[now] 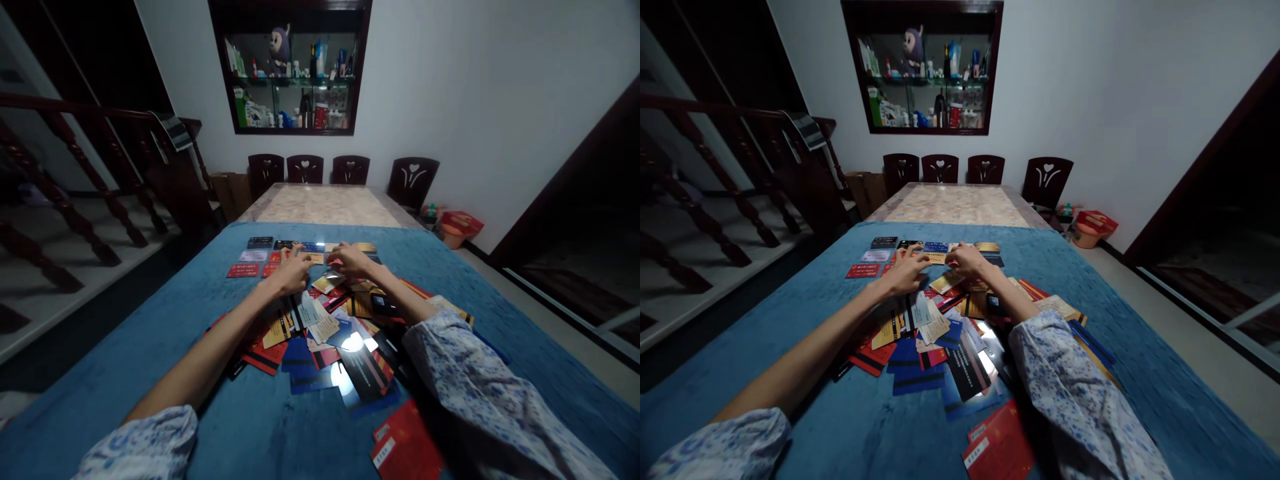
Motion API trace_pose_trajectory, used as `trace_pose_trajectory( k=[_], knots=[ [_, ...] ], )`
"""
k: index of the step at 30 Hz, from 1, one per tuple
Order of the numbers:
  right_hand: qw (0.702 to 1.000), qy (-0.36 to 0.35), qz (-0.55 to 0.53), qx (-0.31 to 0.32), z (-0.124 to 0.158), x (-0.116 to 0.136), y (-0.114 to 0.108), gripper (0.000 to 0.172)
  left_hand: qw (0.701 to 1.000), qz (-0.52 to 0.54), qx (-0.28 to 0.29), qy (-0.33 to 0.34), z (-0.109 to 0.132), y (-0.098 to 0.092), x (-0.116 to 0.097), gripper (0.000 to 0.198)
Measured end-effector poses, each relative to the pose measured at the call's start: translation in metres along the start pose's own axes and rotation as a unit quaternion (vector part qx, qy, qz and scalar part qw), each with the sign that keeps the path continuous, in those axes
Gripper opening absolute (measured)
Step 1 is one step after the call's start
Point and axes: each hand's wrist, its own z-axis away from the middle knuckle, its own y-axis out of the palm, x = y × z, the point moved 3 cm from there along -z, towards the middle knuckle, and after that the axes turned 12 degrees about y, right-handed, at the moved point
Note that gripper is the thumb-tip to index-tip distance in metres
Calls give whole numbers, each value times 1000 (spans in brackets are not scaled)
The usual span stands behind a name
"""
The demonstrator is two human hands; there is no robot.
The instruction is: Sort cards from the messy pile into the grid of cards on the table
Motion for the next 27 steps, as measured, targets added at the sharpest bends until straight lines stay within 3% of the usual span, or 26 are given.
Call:
trace_pose_trajectory(
  k=[5, 12, 20, 27],
  knots=[
    [999, -23, -41, 0, 13, -2, 9, 31, 1000, 17, 4, -15, 0, -2, -21, 29],
    [997, -14, -57, 45, 30, 2, 26, 36, 999, 18, 11, -42, -2, 13, -48, 28],
    [996, -12, -61, 59, 34, -2, 31, 35, 996, 34, 46, -68, -5, 15, -56, 29],
    [996, -18, -51, 71, 34, -2, 30, 37, 997, 26, 44, -49, -5, 14, -59, 28]
  ],
)
